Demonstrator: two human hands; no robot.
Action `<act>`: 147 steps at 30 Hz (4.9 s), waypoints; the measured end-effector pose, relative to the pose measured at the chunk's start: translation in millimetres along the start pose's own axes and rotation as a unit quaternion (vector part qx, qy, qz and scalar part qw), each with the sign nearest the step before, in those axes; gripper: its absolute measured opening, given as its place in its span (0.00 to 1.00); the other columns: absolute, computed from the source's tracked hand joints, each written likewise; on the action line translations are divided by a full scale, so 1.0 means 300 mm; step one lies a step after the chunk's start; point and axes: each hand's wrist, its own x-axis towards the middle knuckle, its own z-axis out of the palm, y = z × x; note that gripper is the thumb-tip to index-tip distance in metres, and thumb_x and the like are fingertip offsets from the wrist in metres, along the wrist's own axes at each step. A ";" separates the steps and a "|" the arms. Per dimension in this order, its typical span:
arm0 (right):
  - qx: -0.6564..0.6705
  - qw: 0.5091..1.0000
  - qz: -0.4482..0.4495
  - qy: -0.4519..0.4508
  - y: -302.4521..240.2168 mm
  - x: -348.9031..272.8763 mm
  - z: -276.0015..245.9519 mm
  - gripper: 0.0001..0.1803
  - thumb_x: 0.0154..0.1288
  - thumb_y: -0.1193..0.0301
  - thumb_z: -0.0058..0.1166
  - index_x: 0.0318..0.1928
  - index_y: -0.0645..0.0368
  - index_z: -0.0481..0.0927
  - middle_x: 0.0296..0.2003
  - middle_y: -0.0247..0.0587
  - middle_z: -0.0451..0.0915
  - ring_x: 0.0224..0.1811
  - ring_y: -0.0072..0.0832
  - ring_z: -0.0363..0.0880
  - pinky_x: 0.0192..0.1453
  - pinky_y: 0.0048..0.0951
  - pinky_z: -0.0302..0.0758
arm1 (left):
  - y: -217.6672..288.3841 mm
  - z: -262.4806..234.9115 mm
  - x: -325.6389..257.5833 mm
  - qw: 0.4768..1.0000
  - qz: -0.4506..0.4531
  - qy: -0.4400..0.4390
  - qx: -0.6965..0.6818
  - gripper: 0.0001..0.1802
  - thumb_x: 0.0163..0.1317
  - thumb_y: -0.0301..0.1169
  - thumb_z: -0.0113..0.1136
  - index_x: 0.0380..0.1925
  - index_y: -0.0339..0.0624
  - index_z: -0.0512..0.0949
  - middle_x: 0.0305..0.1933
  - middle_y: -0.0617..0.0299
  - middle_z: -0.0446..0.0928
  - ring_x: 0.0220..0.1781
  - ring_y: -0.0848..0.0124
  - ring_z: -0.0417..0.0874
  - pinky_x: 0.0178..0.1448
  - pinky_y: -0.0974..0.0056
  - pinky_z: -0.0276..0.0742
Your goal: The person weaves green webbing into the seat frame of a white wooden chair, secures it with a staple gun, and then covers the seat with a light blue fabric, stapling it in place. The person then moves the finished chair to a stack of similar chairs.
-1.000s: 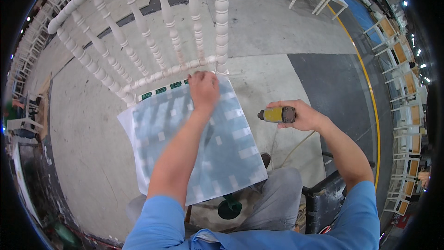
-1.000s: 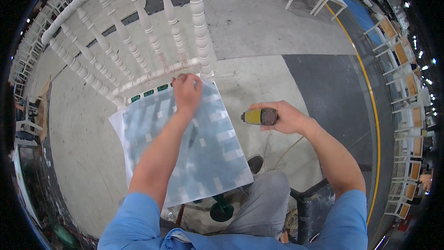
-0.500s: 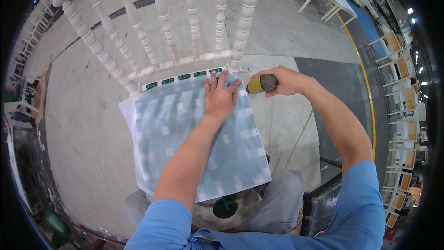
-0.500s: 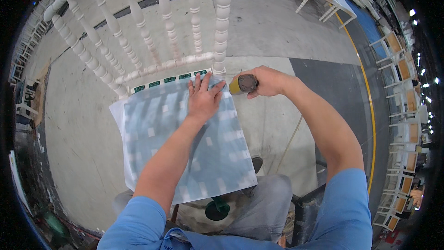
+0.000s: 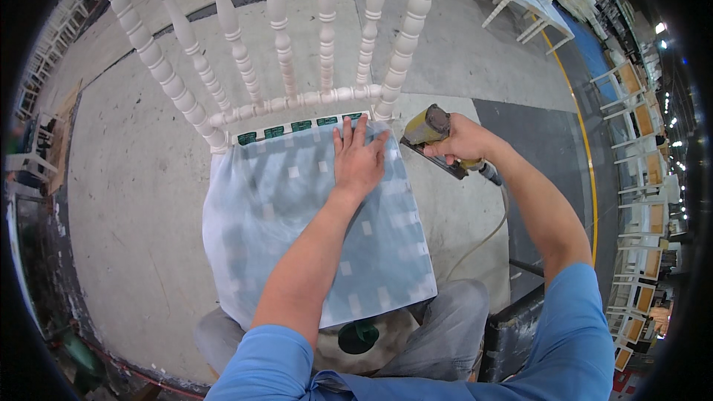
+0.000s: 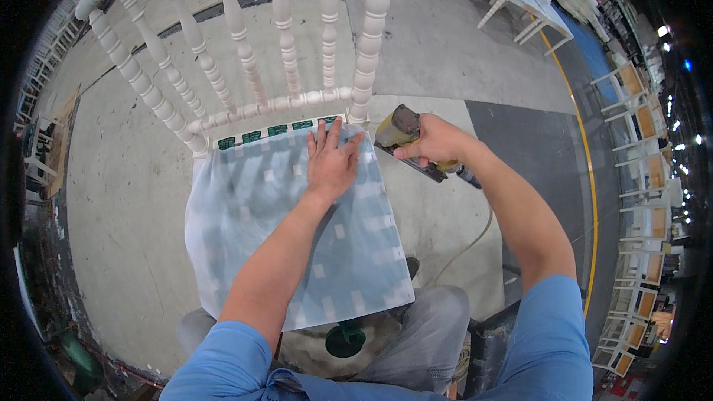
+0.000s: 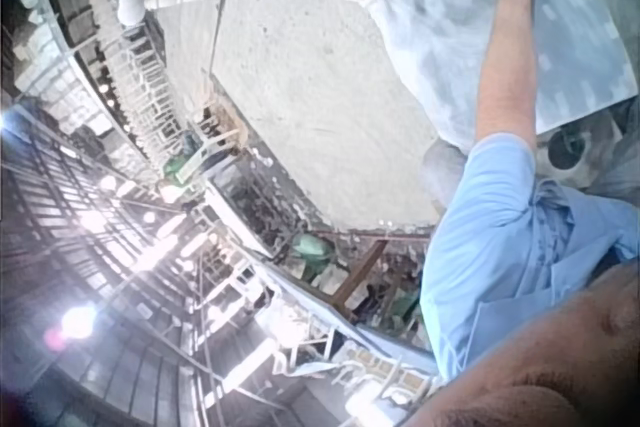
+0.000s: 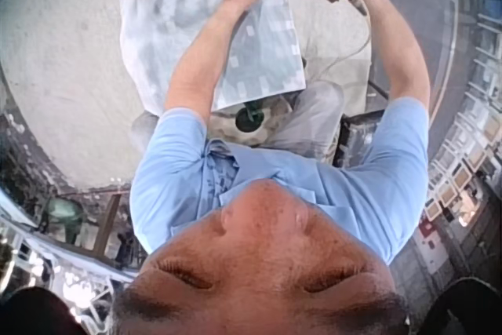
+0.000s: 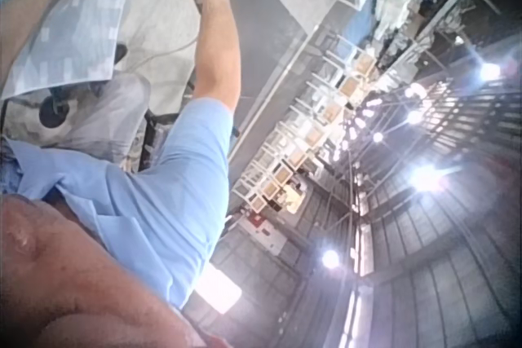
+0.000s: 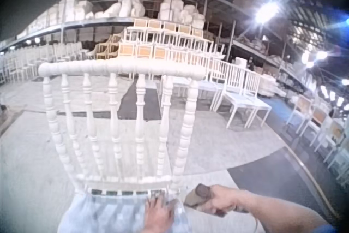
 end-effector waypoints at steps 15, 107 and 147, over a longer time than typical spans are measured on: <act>0.053 0.996 -0.032 0.068 -0.049 0.082 0.070 0.22 0.63 0.64 0.76 0.50 0.67 0.86 0.31 0.37 0.86 0.20 0.23 0.78 0.29 0.31 0.77 | -0.005 0.014 0.018 0.999 -0.034 0.025 0.028 0.24 0.70 0.34 0.63 0.66 0.65 0.83 0.83 0.48 0.62 0.86 0.39 0.57 0.86 0.31 0.49; 0.207 0.947 0.065 0.236 0.312 -0.727 0.258 0.16 0.68 0.63 0.74 0.42 0.63 0.84 0.28 0.34 0.82 0.20 0.23 0.75 0.27 0.31 0.74 | 0.108 -0.480 -1.106 0.689 -0.544 -0.190 -0.440 0.18 0.75 0.34 0.65 0.55 0.31 0.78 0.43 0.53 0.86 0.34 0.64 0.90 0.37 0.61 0.87; 0.173 0.974 0.097 0.111 0.139 -0.660 0.532 0.22 0.67 0.60 0.75 0.49 0.64 0.84 0.29 0.34 0.83 0.20 0.22 0.75 0.25 0.30 0.73 | 0.105 -0.483 -1.123 0.695 -0.522 -0.177 -0.461 0.14 0.77 0.33 0.62 0.55 0.35 0.81 0.44 0.57 0.86 0.37 0.68 0.88 0.39 0.63 0.84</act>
